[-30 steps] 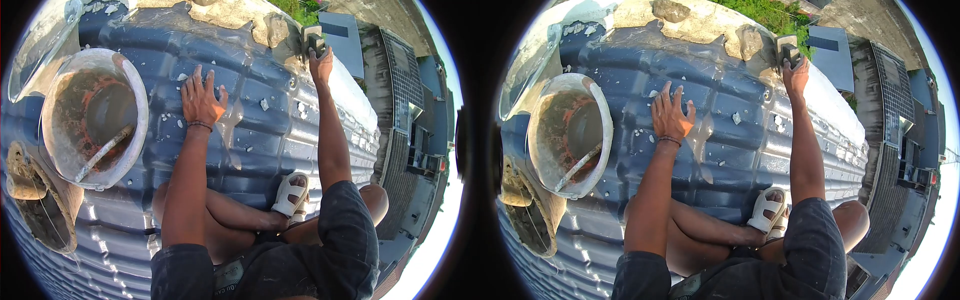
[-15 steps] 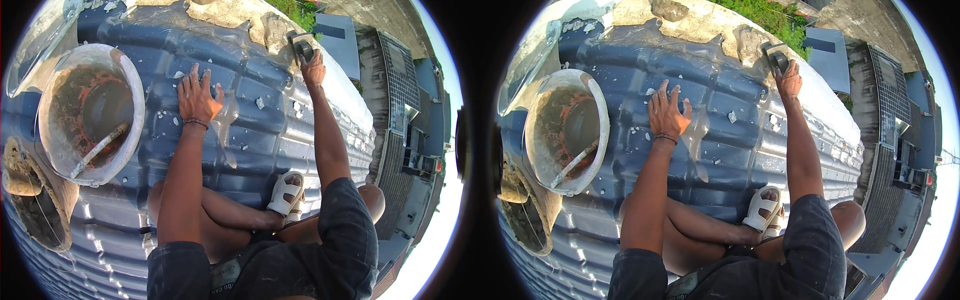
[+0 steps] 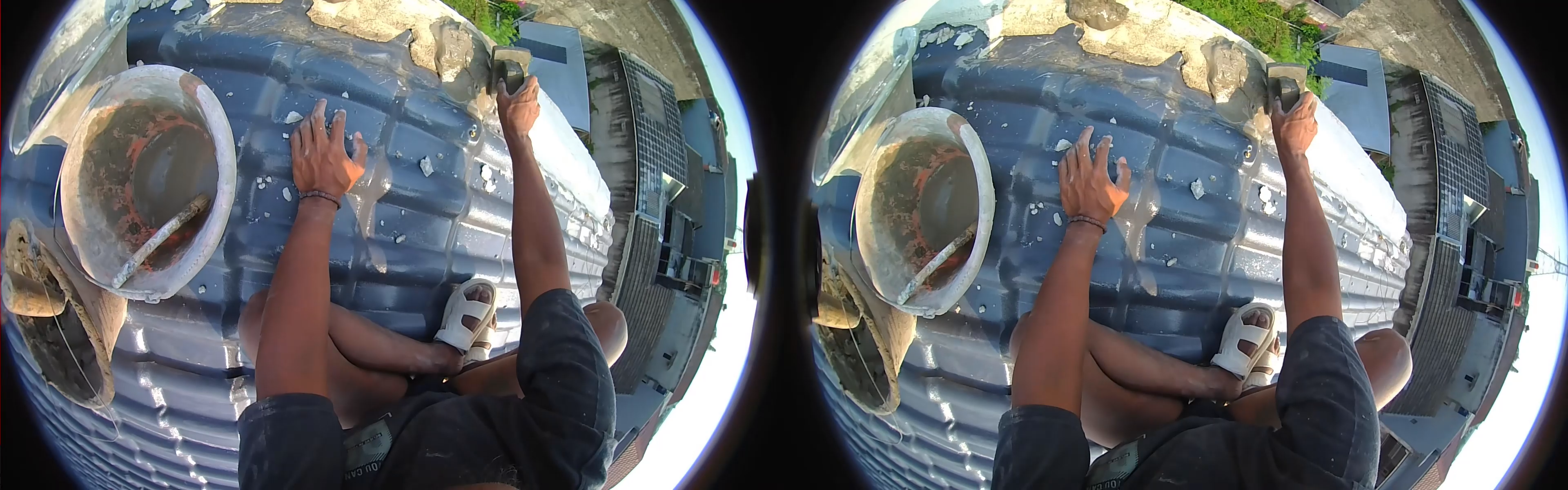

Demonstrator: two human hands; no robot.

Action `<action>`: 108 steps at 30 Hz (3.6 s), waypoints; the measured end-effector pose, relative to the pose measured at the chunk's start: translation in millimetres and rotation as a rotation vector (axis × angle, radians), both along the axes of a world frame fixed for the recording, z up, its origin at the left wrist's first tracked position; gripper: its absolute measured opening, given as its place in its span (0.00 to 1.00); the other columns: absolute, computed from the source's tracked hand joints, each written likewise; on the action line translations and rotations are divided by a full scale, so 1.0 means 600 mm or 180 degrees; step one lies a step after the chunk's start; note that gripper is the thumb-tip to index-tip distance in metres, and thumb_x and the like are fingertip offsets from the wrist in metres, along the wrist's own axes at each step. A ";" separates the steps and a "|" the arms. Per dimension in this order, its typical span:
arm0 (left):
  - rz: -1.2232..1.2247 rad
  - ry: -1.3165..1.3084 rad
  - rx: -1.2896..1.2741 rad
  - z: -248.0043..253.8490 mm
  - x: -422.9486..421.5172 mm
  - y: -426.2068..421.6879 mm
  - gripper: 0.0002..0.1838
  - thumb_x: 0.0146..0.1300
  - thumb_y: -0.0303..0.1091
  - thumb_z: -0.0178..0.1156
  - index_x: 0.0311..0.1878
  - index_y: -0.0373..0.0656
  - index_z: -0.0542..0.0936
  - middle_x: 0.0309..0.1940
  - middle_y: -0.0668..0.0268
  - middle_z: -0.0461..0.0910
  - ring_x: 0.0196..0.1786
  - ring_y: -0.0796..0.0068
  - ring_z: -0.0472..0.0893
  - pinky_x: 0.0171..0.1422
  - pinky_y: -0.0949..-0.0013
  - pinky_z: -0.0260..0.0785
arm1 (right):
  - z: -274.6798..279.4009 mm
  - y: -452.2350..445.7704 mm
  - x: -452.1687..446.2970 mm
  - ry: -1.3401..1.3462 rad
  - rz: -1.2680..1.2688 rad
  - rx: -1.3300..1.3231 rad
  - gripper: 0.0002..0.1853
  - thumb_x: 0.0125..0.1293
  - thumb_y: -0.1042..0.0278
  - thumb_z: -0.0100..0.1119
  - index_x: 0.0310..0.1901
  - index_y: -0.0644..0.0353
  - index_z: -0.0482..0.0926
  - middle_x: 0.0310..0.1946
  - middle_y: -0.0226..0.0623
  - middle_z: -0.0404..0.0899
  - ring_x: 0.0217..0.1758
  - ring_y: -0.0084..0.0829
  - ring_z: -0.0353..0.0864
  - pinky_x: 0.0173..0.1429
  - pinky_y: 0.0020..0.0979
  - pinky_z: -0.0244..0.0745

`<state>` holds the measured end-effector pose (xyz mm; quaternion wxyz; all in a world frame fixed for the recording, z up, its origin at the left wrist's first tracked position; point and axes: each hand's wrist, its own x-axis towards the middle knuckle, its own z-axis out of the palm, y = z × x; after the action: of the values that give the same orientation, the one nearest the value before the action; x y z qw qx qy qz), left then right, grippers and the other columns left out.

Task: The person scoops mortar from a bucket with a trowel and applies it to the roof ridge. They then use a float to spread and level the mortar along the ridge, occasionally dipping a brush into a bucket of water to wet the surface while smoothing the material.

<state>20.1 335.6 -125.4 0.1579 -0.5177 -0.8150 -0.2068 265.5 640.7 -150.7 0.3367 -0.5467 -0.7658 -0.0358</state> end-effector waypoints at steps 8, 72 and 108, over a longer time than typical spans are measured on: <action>-0.0025 -0.0026 0.0031 -0.003 0.003 0.000 0.22 0.60 0.42 0.61 0.57 0.48 0.80 0.66 0.59 0.71 0.62 0.54 0.75 0.66 0.53 0.66 | 0.064 0.045 0.031 0.0617 0.0401 0.0140 0.30 0.60 0.51 0.71 0.53 0.71 0.77 0.44 0.53 0.83 0.47 0.54 0.83 0.53 0.46 0.77; 0.0000 -0.0069 -0.0022 -0.009 0.002 0.003 0.23 0.62 0.44 0.59 0.59 0.49 0.79 0.67 0.62 0.71 0.64 0.56 0.74 0.68 0.53 0.66 | -0.012 -0.010 0.035 -0.0294 0.0191 -0.0393 0.28 0.58 0.57 0.73 0.48 0.62 0.65 0.40 0.58 0.80 0.43 0.61 0.82 0.48 0.53 0.77; -0.0010 -0.0115 0.0051 -0.009 -0.001 0.002 0.25 0.61 0.44 0.59 0.61 0.48 0.79 0.67 0.60 0.71 0.65 0.55 0.74 0.68 0.52 0.66 | 0.019 0.019 0.037 0.1620 -0.0428 -0.0211 0.34 0.54 0.51 0.76 0.49 0.65 0.65 0.40 0.59 0.84 0.45 0.58 0.84 0.53 0.48 0.76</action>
<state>19.4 337.0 -131.0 0.1469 -0.5139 -0.8153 -0.2229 287.8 651.9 -139.3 0.4973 -0.5984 -0.6192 0.1056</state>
